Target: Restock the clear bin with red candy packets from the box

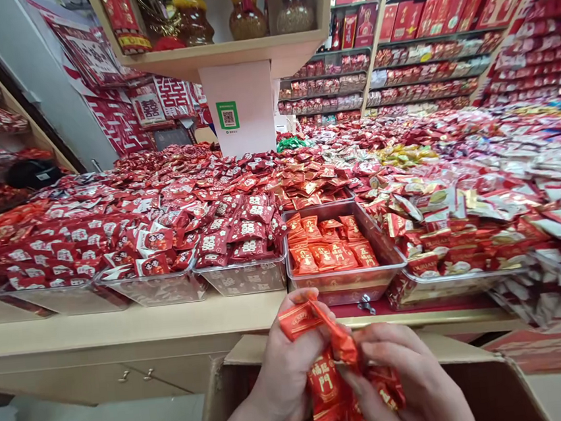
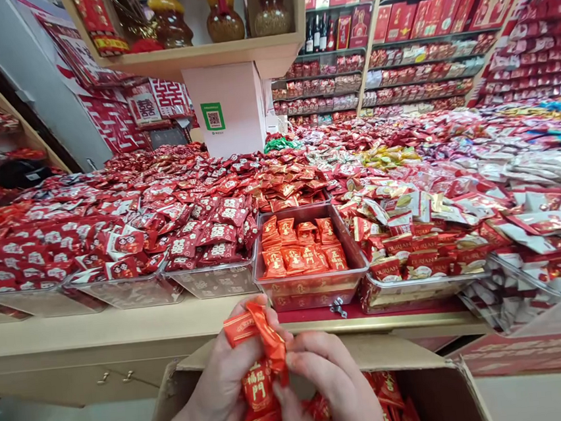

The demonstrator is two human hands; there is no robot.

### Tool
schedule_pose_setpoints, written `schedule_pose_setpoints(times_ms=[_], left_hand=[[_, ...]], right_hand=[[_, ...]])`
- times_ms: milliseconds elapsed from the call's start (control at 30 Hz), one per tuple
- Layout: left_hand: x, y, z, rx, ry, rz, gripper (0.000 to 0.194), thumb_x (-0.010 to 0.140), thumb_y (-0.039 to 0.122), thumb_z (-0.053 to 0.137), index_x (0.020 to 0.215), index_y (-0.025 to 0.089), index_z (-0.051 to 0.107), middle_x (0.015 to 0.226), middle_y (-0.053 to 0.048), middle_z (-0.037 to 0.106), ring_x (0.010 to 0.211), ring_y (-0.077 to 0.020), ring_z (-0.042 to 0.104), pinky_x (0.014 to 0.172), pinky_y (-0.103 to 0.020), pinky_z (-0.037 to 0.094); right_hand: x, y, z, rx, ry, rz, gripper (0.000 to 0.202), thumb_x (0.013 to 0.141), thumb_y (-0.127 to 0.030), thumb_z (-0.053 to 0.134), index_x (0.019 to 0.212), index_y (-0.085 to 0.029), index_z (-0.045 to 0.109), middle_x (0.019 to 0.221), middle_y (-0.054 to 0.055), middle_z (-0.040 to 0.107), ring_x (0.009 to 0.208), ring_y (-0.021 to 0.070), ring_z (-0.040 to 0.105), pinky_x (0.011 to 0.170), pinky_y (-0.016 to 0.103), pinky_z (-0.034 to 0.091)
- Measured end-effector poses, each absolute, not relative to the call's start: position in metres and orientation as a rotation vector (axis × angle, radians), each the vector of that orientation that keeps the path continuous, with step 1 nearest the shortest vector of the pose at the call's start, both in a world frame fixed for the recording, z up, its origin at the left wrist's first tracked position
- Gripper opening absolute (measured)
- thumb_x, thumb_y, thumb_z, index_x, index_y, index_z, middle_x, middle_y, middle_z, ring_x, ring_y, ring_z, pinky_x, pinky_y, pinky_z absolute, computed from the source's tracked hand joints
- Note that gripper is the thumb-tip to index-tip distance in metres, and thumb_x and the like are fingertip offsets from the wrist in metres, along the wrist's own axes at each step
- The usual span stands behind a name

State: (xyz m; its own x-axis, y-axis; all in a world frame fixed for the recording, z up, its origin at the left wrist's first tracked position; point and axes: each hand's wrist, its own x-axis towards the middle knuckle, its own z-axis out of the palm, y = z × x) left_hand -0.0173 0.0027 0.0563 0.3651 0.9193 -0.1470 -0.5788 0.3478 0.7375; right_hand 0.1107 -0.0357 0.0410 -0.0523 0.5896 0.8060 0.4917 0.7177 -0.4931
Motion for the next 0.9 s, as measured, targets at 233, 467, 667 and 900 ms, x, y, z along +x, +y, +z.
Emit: schedule_pose_setpoints(times_ms=[233, 467, 667, 900], left_hand=[[-0.015, 0.005, 0.045, 0.939, 0.845, 1.180, 0.033, 0.069, 0.019, 0.064, 0.099, 0.020, 0.049, 0.085, -0.002, 0.061, 0.073, -0.0121, 0.058, 0.066, -0.021, 0.045], [-0.013, 0.004, 0.050, 0.832, 0.904, 1.264, 0.030, 0.068, 0.019, 0.062, 0.096, 0.022, 0.051, 0.082, 0.001, 0.059, 0.063, -0.0099, 0.059, 0.054, -0.018, 0.043], [-0.014, 0.004, 0.044, 0.874, 0.904, 1.256, 0.030, 0.063, 0.022, 0.065, 0.092, 0.020, 0.055, 0.079, 0.000, 0.058, 0.058, -0.0107, 0.058, 0.052, -0.020, 0.043], [-0.015, 0.005, 0.042, 0.878, 0.880, 1.232, 0.030, 0.059, 0.021, 0.068, 0.087, 0.019, 0.058, 0.074, -0.001, 0.059, 0.051, -0.0099, 0.057, 0.051, -0.020, 0.042]], right_hand=[[0.121, -0.020, 0.041, -1.154, -1.661, 0.441, 0.026, 0.077, -0.016, 0.052, 0.100, -0.024, 0.043, 0.084, 0.003, 0.060, 0.073, 0.0145, 0.060, 0.063, 0.023, 0.051], [0.158, 0.073, 0.094, -1.288, -1.390, 0.546, 0.031, 0.070, -0.033, 0.062, 0.089, -0.021, 0.041, 0.076, 0.002, 0.058, 0.070, 0.0160, 0.059, 0.059, 0.028, 0.049], [0.149, 0.175, 0.084, -1.661, -1.280, 0.747, 0.020, 0.068, -0.020, 0.064, 0.073, -0.017, 0.045, 0.066, 0.000, 0.058, 0.056, 0.0113, 0.058, 0.048, 0.021, 0.048], [0.133, 0.204, 0.057, -1.881, -1.468, 0.761, 0.014, 0.080, -0.024, 0.055, 0.076, -0.011, 0.055, 0.064, -0.003, 0.057, 0.050, 0.0063, 0.054, 0.046, 0.020, 0.047]])
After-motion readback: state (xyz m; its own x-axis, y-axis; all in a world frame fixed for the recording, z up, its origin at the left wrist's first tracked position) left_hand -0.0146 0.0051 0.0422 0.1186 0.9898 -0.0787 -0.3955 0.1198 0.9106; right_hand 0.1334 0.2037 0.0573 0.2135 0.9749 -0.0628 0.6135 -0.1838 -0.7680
